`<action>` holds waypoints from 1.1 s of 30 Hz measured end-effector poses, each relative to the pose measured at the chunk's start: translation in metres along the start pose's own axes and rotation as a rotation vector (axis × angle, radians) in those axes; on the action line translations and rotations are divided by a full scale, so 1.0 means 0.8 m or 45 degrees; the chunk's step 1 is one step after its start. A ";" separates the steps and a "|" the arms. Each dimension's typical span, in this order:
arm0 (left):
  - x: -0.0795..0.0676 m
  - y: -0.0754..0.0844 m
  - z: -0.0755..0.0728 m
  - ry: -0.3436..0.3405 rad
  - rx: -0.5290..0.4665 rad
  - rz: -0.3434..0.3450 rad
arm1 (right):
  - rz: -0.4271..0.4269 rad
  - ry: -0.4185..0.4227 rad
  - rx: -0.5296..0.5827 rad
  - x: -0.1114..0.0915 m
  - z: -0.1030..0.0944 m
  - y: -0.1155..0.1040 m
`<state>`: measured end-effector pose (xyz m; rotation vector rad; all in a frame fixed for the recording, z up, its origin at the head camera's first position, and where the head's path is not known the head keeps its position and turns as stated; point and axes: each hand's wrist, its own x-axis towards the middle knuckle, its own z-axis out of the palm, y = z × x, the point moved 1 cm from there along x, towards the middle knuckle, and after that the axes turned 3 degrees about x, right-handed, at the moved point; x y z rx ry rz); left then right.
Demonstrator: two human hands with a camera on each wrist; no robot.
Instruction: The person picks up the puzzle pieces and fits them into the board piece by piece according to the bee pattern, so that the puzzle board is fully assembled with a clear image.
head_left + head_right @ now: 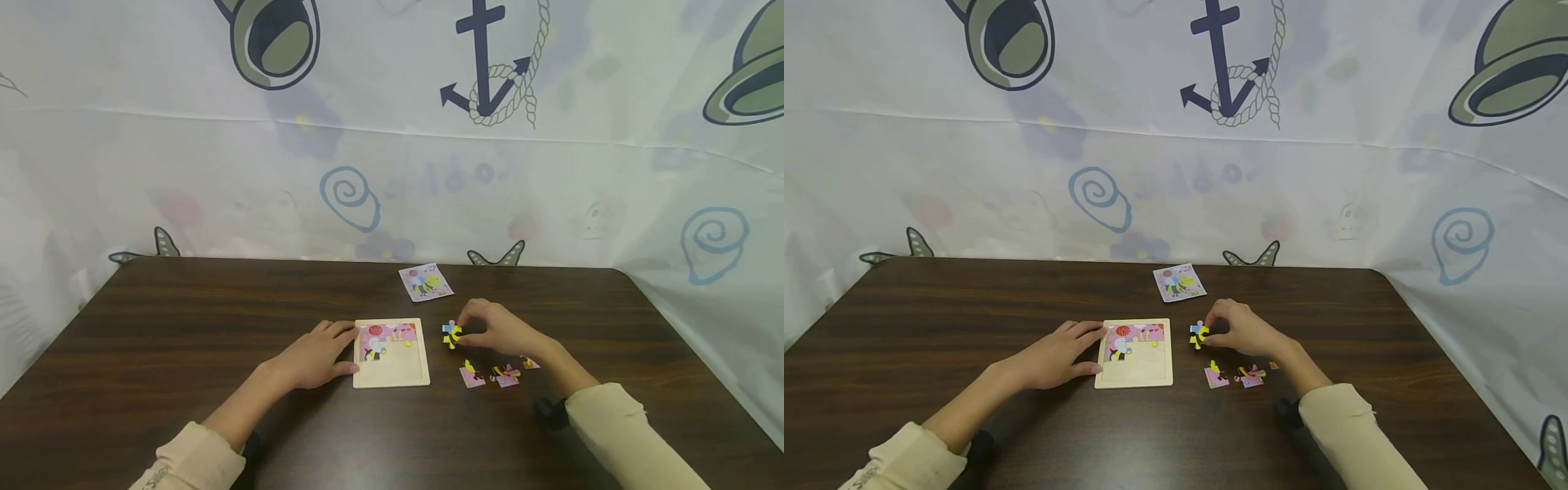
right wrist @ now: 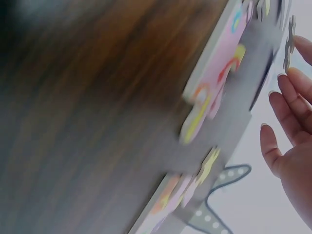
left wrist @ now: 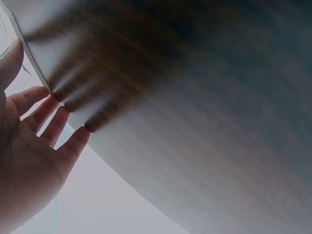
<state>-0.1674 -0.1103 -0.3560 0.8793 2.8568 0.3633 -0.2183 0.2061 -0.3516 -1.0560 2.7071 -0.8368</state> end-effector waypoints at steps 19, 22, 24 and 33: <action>0.000 0.000 -0.001 -0.009 0.011 -0.009 | -0.052 -0.094 0.033 0.041 0.031 -0.042; 0.000 0.000 -0.001 -0.010 0.012 -0.013 | -0.036 -0.112 0.055 0.047 0.035 -0.051; 0.001 -0.001 0.000 -0.010 0.013 -0.012 | -0.037 -0.126 0.058 0.052 0.039 -0.056; 0.001 0.000 -0.001 -0.010 0.012 -0.011 | -0.071 -0.165 -0.002 0.066 0.057 -0.074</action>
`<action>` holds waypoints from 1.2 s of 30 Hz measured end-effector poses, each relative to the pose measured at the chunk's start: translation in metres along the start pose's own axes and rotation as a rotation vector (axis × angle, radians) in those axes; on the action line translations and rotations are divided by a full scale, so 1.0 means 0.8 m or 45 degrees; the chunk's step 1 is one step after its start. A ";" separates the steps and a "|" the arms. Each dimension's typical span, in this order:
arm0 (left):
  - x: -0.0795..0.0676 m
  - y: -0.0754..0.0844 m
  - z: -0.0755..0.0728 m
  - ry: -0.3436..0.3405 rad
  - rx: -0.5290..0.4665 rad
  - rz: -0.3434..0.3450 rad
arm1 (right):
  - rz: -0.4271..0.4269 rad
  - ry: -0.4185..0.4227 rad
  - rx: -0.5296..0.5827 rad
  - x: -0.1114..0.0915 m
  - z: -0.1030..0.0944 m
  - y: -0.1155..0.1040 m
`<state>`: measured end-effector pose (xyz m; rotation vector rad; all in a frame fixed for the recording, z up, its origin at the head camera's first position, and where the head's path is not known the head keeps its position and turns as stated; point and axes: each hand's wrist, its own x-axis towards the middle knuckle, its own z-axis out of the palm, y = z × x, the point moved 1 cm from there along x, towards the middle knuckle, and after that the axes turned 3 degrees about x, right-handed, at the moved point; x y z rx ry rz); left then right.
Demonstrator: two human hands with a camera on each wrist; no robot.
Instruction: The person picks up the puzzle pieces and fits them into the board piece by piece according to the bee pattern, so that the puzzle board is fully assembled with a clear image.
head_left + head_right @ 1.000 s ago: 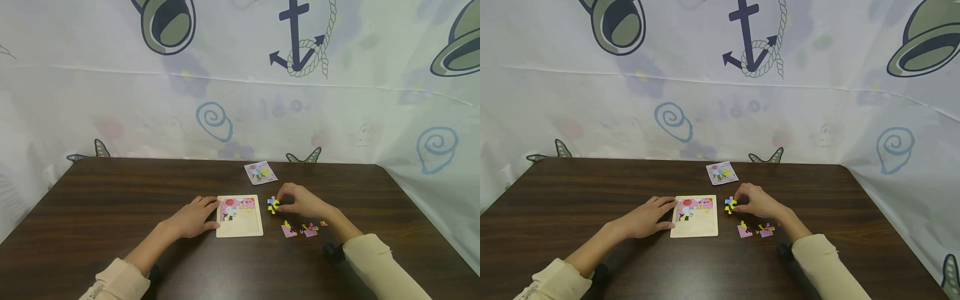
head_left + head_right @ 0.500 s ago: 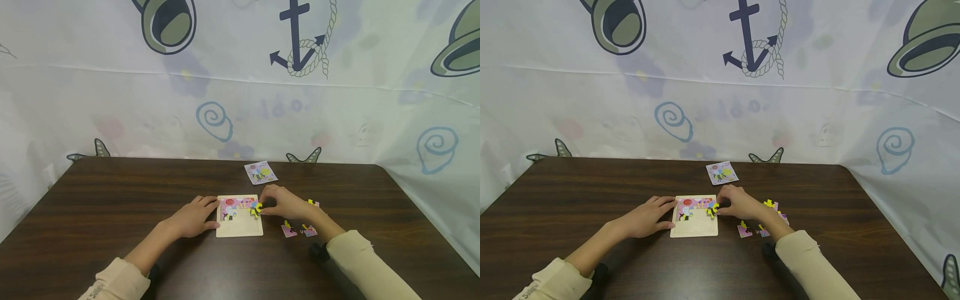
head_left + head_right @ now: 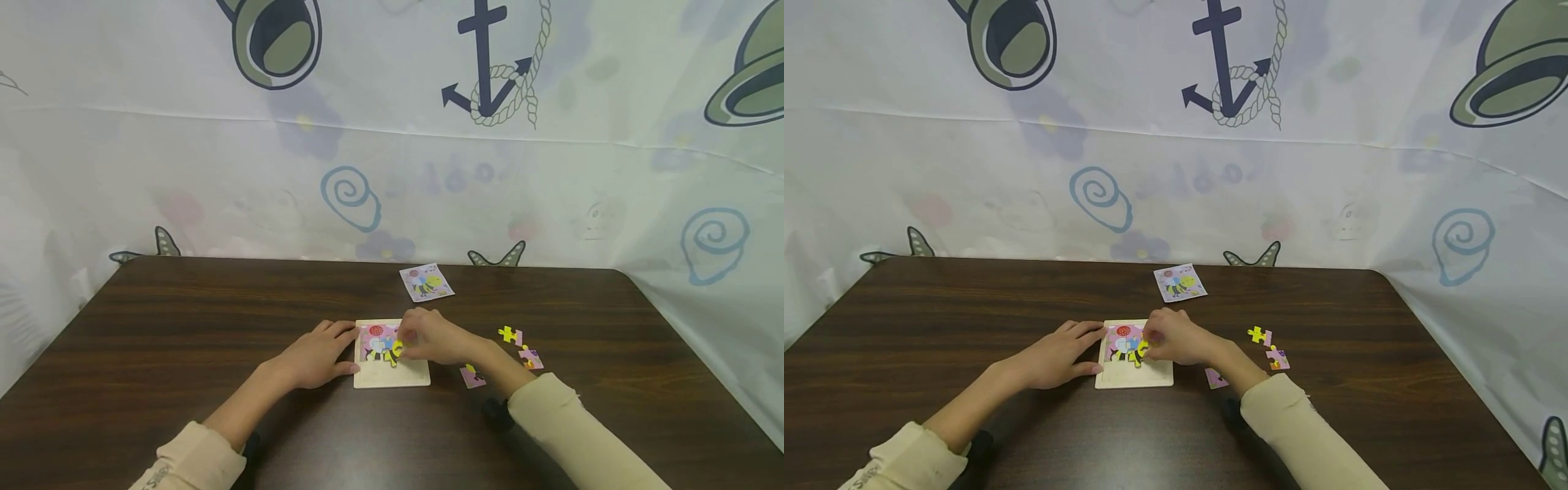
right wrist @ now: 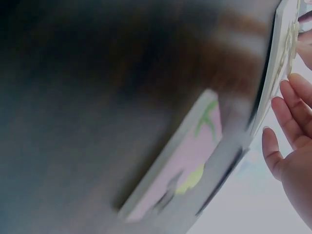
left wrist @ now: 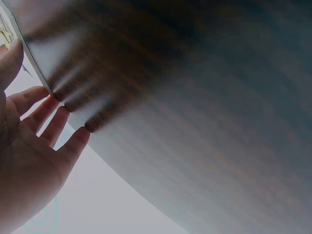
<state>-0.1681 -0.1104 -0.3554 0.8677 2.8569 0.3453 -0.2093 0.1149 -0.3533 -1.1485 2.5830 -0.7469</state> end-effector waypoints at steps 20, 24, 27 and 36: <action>0.000 0.000 -0.001 -0.005 -0.003 -0.008 | 0.079 0.021 -0.096 0.006 0.006 -0.007; 0.000 0.000 0.000 -0.008 -0.005 -0.013 | 0.083 0.026 -0.081 0.006 0.007 -0.007; 0.000 0.000 0.000 -0.005 -0.001 -0.016 | 0.056 0.037 -0.088 0.005 0.008 -0.008; -0.001 0.000 0.000 0.002 0.005 -0.008 | 0.107 0.010 -0.089 0.006 0.007 -0.010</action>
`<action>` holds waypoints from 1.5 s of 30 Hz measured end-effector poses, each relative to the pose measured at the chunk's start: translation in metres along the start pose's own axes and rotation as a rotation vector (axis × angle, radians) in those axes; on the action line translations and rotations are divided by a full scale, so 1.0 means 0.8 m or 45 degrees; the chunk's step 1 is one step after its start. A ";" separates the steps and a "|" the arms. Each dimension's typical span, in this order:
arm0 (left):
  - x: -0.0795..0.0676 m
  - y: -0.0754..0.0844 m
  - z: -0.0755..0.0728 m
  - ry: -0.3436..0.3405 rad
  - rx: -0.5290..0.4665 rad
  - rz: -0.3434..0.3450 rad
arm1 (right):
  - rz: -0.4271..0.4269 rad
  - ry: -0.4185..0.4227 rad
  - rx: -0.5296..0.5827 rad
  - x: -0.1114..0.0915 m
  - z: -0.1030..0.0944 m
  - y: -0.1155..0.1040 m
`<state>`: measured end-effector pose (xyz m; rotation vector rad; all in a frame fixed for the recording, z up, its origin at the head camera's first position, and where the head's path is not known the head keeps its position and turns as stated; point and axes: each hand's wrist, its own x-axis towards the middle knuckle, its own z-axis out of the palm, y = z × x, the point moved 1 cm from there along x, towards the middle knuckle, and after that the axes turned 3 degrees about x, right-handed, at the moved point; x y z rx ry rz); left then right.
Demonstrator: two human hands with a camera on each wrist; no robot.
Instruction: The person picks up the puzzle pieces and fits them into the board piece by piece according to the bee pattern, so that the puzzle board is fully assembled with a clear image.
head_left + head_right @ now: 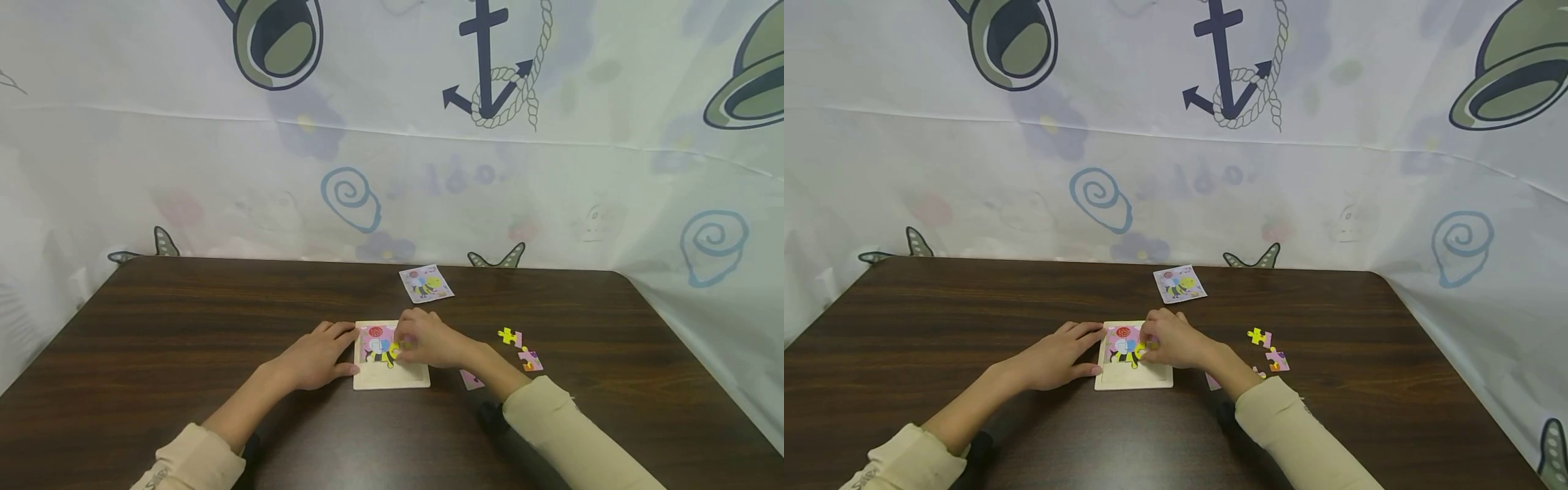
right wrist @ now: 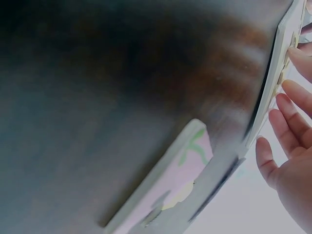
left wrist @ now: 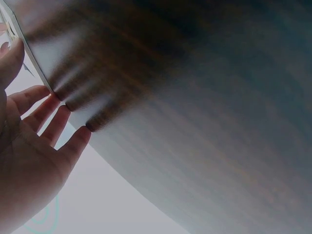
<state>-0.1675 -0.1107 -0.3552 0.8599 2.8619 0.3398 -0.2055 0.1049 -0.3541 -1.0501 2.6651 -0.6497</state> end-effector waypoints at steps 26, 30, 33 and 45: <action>0.002 -0.002 0.000 -0.017 0.020 0.012 | -0.081 -0.012 -0.054 -0.001 0.001 0.001; 0.001 -0.003 0.000 -0.011 0.019 0.024 | -0.071 -0.019 -0.059 0.000 0.002 0.002; 0.001 -0.002 -0.001 -0.005 0.014 0.033 | -0.057 -0.019 -0.065 0.000 0.002 0.003; 0.001 -0.002 0.000 0.005 0.011 0.042 | -0.092 0.009 -0.080 -0.001 0.002 0.004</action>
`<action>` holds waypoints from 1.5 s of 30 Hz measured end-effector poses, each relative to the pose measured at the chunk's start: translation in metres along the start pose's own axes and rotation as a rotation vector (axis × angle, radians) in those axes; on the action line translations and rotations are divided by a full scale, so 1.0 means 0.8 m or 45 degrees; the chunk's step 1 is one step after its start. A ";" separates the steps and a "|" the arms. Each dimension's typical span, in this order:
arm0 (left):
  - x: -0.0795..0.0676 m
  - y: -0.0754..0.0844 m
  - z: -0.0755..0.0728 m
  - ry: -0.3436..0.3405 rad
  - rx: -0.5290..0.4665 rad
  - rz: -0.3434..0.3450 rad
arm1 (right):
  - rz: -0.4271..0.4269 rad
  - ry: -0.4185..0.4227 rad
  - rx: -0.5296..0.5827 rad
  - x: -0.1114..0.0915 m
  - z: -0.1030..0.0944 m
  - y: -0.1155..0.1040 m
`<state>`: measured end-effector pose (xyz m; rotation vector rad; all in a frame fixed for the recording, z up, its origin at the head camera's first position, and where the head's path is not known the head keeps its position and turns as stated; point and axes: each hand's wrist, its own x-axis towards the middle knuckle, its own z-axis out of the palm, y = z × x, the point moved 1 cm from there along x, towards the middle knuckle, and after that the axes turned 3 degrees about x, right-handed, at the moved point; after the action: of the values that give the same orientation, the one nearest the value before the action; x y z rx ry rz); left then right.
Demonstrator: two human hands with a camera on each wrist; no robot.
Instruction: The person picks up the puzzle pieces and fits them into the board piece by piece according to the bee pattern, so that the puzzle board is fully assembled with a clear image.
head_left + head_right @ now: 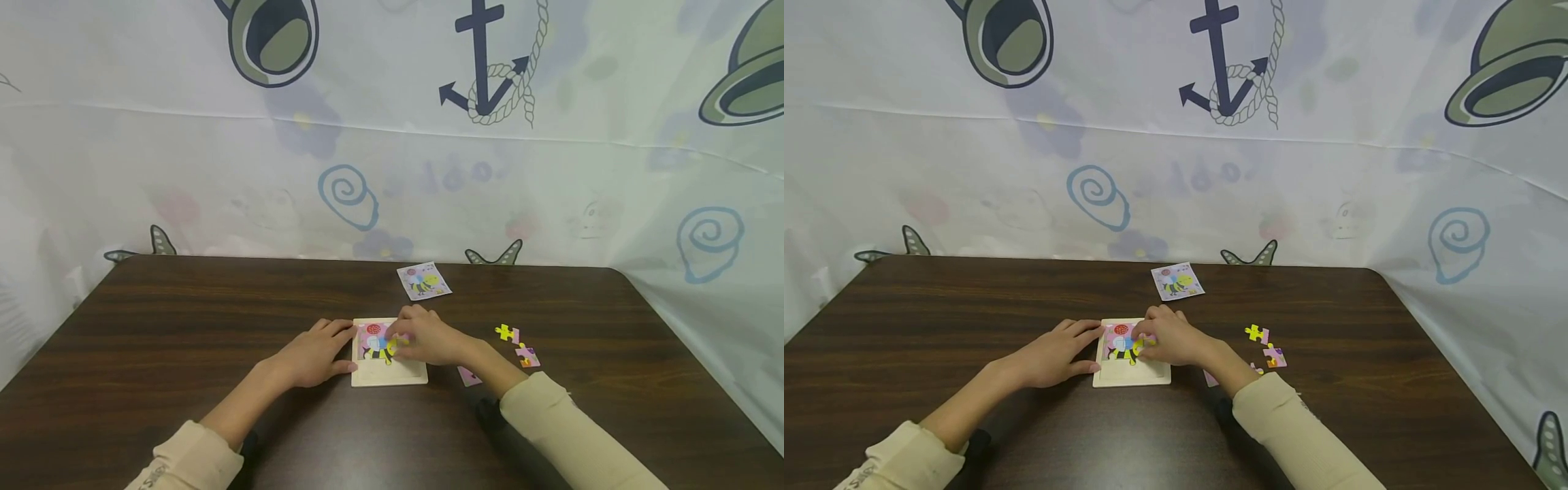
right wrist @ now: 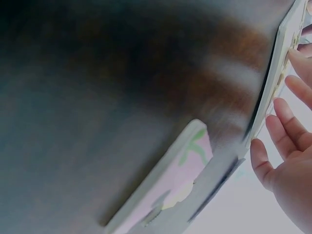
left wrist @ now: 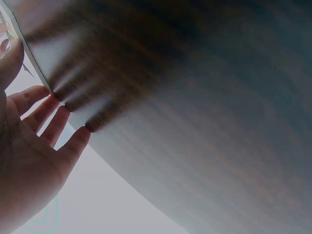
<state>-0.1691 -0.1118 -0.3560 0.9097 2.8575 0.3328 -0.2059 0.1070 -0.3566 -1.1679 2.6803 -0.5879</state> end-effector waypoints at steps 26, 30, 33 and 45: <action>-0.002 0.003 -0.001 0.003 -0.022 -0.023 | 0.091 0.020 0.119 -0.030 -0.031 0.031; -0.001 0.004 -0.002 -0.001 -0.027 -0.028 | 0.091 0.049 0.109 -0.046 -0.043 0.049; -0.001 0.004 -0.002 -0.004 -0.026 -0.030 | 0.105 0.075 0.114 -0.061 -0.052 0.065; -0.001 0.004 -0.002 -0.001 -0.022 -0.025 | 0.319 0.101 0.130 -0.119 -0.081 0.120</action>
<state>-0.1670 -0.1105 -0.3534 0.8775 2.8560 0.3546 -0.2243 0.2546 -0.3387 -0.7824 2.7662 -0.7311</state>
